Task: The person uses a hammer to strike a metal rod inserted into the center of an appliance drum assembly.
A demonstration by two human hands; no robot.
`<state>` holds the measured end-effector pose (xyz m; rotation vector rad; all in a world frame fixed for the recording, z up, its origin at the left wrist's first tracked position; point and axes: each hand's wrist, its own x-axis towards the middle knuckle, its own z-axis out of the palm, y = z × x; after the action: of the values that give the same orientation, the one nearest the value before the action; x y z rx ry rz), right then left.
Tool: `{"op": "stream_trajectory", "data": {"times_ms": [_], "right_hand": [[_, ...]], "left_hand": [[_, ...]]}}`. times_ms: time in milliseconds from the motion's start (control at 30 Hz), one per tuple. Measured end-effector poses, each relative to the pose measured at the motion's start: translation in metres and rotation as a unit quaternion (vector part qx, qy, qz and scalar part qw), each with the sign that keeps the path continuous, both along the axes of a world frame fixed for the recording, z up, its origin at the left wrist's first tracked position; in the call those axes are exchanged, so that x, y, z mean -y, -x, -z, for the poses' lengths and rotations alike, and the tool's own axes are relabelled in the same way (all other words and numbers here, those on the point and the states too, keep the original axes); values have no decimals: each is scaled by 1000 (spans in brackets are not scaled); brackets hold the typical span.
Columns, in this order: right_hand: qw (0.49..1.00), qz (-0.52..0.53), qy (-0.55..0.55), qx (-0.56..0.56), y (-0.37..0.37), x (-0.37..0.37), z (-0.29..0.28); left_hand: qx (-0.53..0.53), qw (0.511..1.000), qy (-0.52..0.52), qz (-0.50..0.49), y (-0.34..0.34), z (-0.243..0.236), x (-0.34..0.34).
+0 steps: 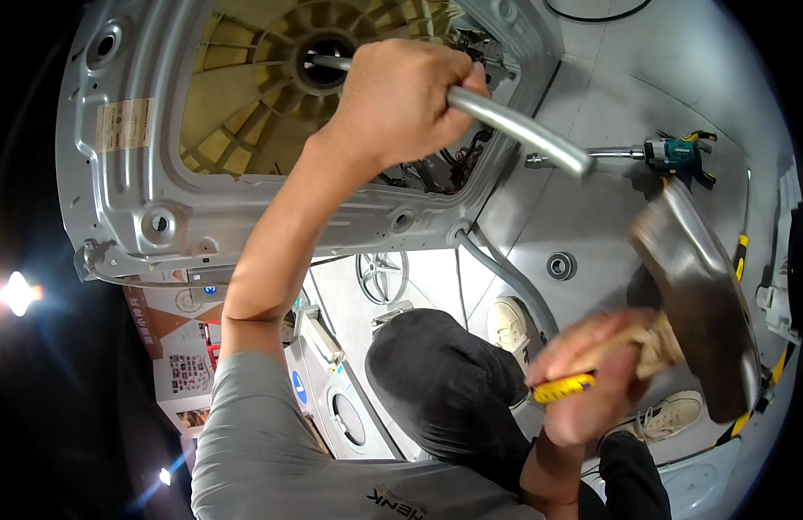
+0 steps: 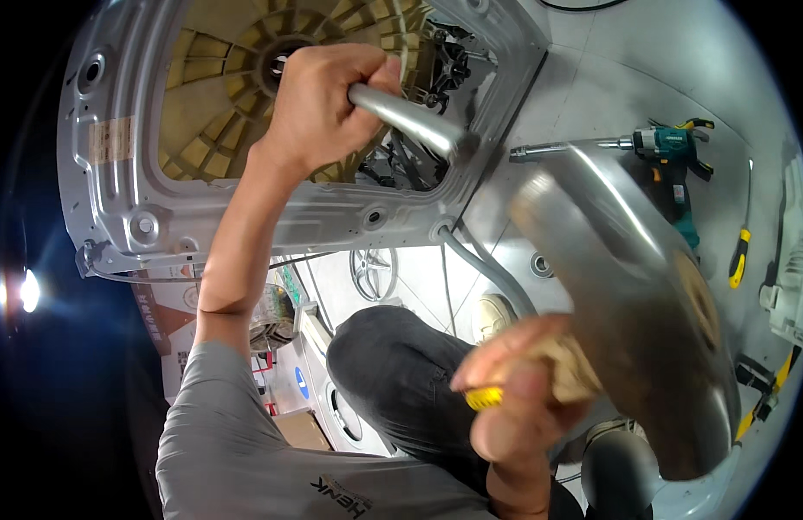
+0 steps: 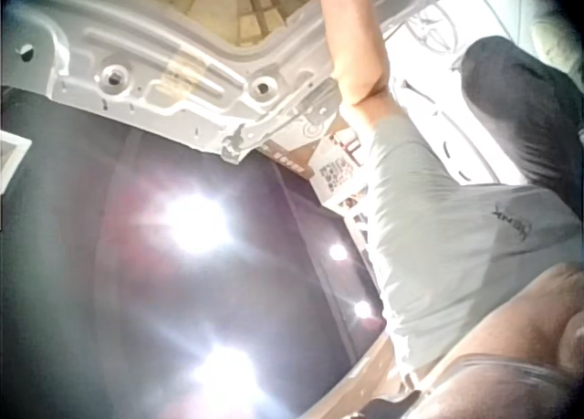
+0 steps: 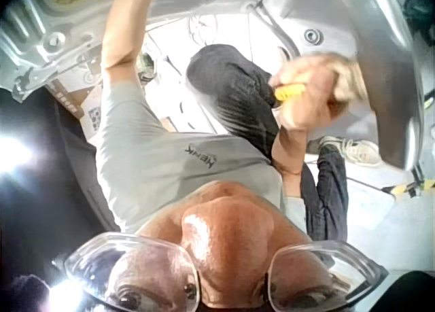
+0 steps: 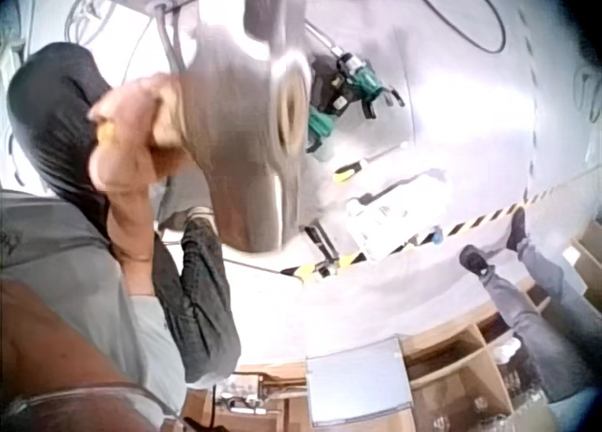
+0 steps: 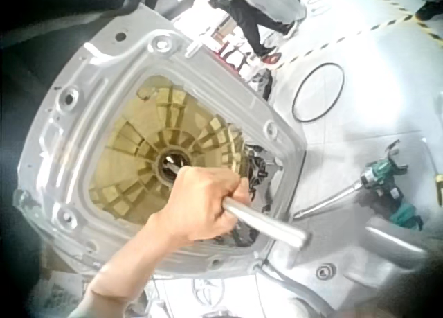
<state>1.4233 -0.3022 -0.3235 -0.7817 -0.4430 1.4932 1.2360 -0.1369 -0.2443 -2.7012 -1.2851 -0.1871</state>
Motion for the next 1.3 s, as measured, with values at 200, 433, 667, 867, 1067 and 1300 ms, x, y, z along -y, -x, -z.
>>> {"op": "stream_trajectory", "data": {"times_ms": [200,433,667,867,1067,1300], "right_hand": [[998,30,55,-15,-17,4,10],[997,60,49,2,-17,0,16],[998,47,38,-28,-17,0,16],[997,42,62,-15,-10,1,12],[997,28,74,-12,-8,0,11],[997,29,72,-20,-8,0,10]], "left_hand": [[16,999,-1,32,-7,4,7],[30,997,-13,63,-5,14,11],[37,997,-19,67,4,17,8],[2,998,11,68,3,10,9],[-15,997,42,63,2,7,8],[-11,997,45,58,4,8,8]]}}
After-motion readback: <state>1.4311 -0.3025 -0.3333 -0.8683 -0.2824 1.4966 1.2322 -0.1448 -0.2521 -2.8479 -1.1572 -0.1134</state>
